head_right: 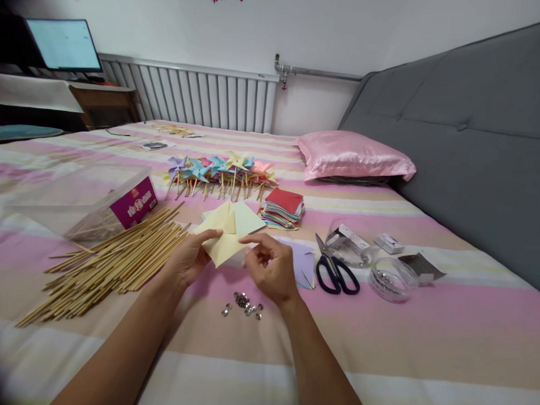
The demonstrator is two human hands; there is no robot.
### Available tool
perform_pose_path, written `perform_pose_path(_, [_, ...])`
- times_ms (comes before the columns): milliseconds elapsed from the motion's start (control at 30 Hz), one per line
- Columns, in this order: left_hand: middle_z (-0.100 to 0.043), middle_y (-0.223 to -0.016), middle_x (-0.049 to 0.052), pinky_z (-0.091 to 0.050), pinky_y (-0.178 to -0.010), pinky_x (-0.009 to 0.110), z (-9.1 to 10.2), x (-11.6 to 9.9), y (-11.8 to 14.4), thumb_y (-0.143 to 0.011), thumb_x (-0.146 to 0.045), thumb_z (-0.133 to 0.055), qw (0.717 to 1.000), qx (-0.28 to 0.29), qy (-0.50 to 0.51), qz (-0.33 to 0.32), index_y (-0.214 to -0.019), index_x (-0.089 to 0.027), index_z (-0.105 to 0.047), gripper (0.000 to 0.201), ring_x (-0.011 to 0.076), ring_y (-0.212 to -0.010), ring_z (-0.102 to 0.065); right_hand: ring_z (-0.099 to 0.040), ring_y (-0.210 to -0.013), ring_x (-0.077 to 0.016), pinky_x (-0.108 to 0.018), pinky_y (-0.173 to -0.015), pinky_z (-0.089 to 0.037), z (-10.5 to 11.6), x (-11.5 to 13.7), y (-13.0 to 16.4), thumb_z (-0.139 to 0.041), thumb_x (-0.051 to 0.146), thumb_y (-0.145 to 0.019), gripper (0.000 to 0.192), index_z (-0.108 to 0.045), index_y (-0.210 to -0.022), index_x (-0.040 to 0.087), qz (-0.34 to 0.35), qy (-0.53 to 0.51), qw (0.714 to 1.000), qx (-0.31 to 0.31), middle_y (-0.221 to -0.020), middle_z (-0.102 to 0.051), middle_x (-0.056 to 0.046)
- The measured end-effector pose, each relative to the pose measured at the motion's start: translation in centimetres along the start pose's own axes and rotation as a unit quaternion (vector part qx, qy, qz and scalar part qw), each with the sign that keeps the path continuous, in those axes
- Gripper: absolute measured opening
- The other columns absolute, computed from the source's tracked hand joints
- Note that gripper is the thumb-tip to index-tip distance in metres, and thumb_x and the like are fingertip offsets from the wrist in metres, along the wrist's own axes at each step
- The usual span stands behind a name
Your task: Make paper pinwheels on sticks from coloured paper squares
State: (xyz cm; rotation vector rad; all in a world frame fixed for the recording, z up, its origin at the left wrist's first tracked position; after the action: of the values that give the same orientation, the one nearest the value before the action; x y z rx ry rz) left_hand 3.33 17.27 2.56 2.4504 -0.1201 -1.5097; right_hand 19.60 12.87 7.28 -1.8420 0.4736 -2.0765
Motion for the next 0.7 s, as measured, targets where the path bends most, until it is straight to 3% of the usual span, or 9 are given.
perform_pose_path(67, [-0.07, -0.075, 0.004, -0.046, -0.053, 0.021, -0.2, -0.1, 0.2, -0.053, -0.014, -0.075, 1.0, 0.003, 0.022, 0.011, -0.078, -0.011, -0.067, 0.026, 0.013, -0.061, -0.06, -0.058, -0.046, -0.0101, -0.021, -0.048, -0.046, -1.8, -0.5, 0.3, -0.058, 0.016, -0.076, 0.028, -0.066, -0.103, 0.019, -0.014, 0.024, 0.996, 0.086, -0.06, -0.066, 0.002])
perform_pose_path(167, [-0.069, -0.072, 0.003, -0.047, -0.055, 0.022, -0.5, 0.0, 0.4, -0.055, -0.013, -0.074, 0.999, 0.018, 0.035, 0.023, -0.074, -0.012, -0.067, 0.021, 0.013, -0.062, -0.06, -0.064, -0.056, -0.0128, -0.025, -0.056, -0.052, -2.7, -1.3, 0.5, -0.056, 0.017, -0.078, 0.032, -0.067, -0.107, 0.024, -0.019, 0.037, 0.993, 0.113, -0.072, -0.07, 0.0])
perform_pose_path(367, [-0.069, -0.071, 0.004, -0.046, -0.057, 0.023, -0.7, 0.7, 0.3, -0.056, -0.016, -0.075, 0.998, 0.044, 0.012, 0.033, -0.079, -0.01, -0.068, 0.025, 0.0138, -0.061, -0.06, -0.068, -0.063, -0.0164, -0.028, -0.06, -0.054, -2.1, -1.9, 0.1, -0.066, 0.028, -0.076, 0.018, -0.072, -0.092, 0.022, -0.021, 0.017, 0.997, 0.078, -0.081, -0.073, -0.003])
perform_pose_path(500, [-0.069, -0.074, 0.005, -0.046, -0.057, 0.023, -1.3, 0.5, 0.7, -0.057, -0.018, -0.075, 0.997, 0.076, -0.002, 0.005, -0.082, -0.009, -0.068, 0.027, 0.0128, -0.061, -0.059, -0.066, -0.058, -0.0149, -0.026, -0.056, -0.052, -1.7, -1.9, -0.1, -0.071, 0.033, -0.072, 0.016, -0.073, -0.082, 0.02, -0.032, -0.025, 0.999, 0.037, -0.075, -0.072, -0.002])
perform_pose_path(700, [-0.067, -0.069, 0.005, -0.043, -0.056, 0.022, -1.9, 0.3, 1.3, -0.058, -0.023, -0.076, 0.996, 0.077, -0.023, -0.024, -0.076, -0.008, -0.068, 0.025, 0.0121, -0.058, -0.058, -0.065, -0.054, -0.0156, -0.022, -0.047, -0.046, -0.8, -2.1, -0.1, -0.067, 0.039, -0.075, 0.022, -0.069, -0.076, 0.017, -0.077, -0.025, 0.996, -0.037, -0.059, -0.067, -0.001])
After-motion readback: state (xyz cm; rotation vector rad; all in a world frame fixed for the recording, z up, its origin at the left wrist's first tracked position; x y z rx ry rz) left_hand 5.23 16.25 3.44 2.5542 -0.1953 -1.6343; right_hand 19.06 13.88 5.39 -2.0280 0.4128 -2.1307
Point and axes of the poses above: each hand's wrist, its own y-axis away from the middle knuckle, its own z-axis out of the back of the hand, x = y × z, the point moved 8 cm from there along -y, towards the middle knuckle
